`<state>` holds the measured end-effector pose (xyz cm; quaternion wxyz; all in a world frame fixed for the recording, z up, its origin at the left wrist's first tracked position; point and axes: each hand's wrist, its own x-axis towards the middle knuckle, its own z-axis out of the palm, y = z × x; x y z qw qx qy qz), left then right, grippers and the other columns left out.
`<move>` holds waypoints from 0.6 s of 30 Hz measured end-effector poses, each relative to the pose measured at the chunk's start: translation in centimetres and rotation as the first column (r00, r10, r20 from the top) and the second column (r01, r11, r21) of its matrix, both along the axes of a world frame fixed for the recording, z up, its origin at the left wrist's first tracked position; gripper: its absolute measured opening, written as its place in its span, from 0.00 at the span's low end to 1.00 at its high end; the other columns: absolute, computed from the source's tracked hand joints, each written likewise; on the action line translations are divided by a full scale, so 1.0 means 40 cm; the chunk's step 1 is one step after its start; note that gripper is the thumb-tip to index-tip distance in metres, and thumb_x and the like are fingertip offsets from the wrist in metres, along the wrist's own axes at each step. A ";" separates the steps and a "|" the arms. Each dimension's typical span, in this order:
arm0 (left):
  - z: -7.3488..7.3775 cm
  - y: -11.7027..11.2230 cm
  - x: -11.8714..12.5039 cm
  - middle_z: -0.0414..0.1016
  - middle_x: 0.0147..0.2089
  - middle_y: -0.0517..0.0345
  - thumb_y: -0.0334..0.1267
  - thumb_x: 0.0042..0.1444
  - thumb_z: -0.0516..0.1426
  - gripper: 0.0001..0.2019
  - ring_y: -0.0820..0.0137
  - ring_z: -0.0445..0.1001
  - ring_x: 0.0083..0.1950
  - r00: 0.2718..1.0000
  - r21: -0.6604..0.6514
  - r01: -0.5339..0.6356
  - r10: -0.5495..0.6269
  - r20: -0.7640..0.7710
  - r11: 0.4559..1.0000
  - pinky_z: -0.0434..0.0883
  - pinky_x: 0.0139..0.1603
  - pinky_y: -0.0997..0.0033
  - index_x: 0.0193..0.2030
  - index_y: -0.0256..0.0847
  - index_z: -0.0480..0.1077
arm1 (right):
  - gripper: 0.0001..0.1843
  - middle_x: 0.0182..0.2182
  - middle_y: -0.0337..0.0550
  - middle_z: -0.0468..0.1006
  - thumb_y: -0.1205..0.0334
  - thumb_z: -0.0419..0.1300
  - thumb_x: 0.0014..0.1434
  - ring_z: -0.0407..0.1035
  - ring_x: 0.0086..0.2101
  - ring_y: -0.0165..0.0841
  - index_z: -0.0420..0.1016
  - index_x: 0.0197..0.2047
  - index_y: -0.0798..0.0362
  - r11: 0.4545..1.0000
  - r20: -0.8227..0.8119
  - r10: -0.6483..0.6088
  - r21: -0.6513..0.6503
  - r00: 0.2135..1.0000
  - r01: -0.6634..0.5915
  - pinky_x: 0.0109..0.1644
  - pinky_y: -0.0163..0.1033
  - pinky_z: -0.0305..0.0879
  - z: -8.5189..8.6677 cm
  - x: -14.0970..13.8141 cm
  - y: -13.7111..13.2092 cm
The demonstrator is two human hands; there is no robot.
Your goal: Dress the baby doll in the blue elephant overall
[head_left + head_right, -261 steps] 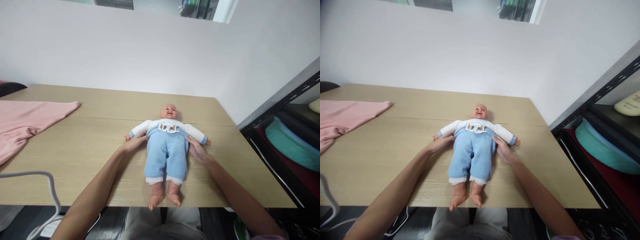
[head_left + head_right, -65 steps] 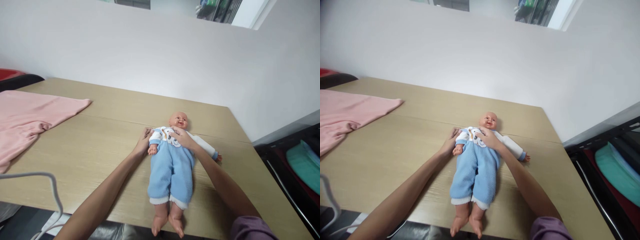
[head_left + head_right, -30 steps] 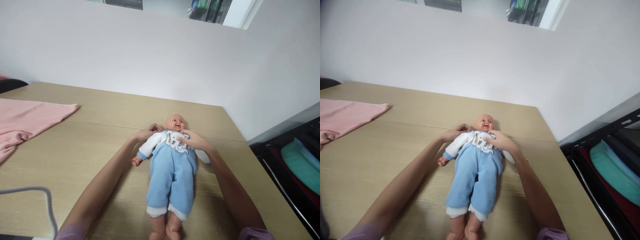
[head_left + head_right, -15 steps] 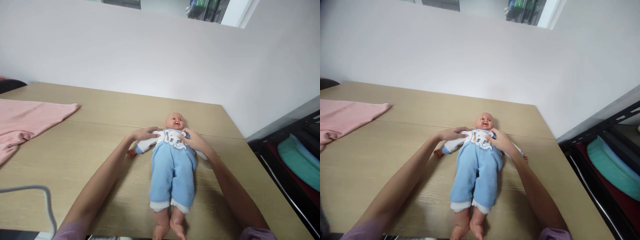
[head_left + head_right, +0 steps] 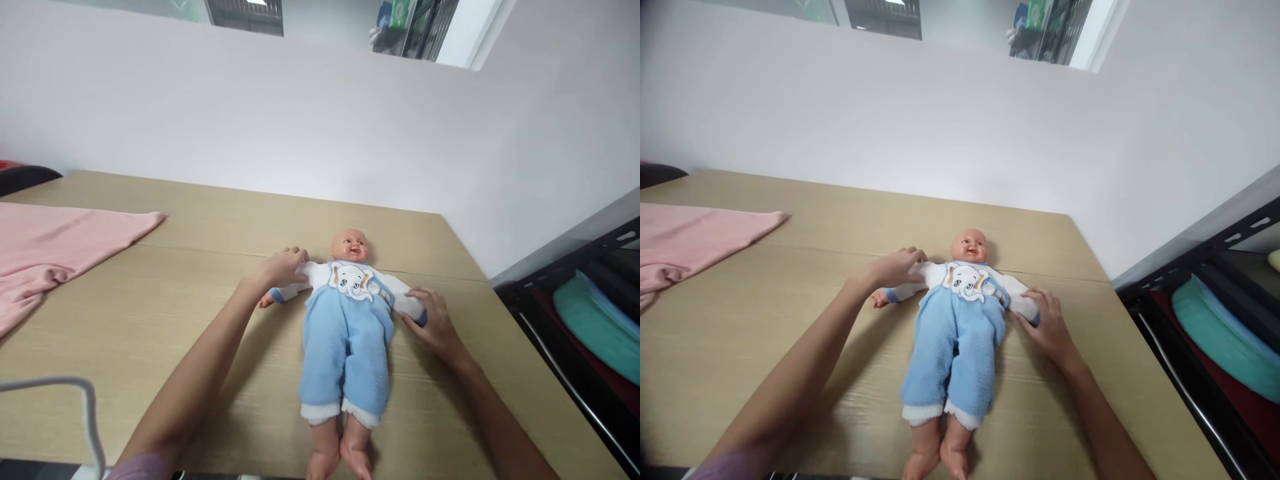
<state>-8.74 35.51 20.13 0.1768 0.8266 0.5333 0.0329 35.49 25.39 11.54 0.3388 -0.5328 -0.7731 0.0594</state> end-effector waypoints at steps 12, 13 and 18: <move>-0.011 -0.044 0.349 0.80 0.60 0.39 0.41 0.76 0.57 0.13 0.47 0.74 0.66 0.893 0.429 0.302 -0.411 0.185 0.851 0.66 0.73 0.44 0.58 0.37 0.76 | 0.30 0.46 0.52 0.86 0.45 0.80 0.51 0.81 0.44 0.49 0.77 0.52 0.46 0.981 -0.415 -0.102 -0.195 0.904 0.021 0.49 0.53 0.79 0.023 0.090 0.039; -0.021 -0.036 0.375 0.81 0.57 0.39 0.42 0.75 0.58 0.12 0.47 0.75 0.63 0.903 0.406 0.324 -0.407 0.138 0.855 0.68 0.69 0.45 0.56 0.37 0.77 | 0.32 0.46 0.50 0.85 0.43 0.81 0.49 0.80 0.44 0.48 0.77 0.51 0.46 0.984 -0.454 -0.101 -0.176 0.885 0.022 0.50 0.53 0.79 0.032 0.083 0.049; -0.050 -0.010 0.406 0.82 0.52 0.43 0.47 0.78 0.57 0.14 0.52 0.78 0.56 0.844 0.398 0.367 -0.481 0.238 0.841 0.70 0.58 0.56 0.54 0.39 0.78 | 0.36 0.48 0.45 0.81 0.43 0.83 0.45 0.78 0.47 0.44 0.74 0.51 0.45 0.980 -0.629 -0.069 -0.189 0.774 -0.066 0.55 0.52 0.78 0.069 0.028 0.106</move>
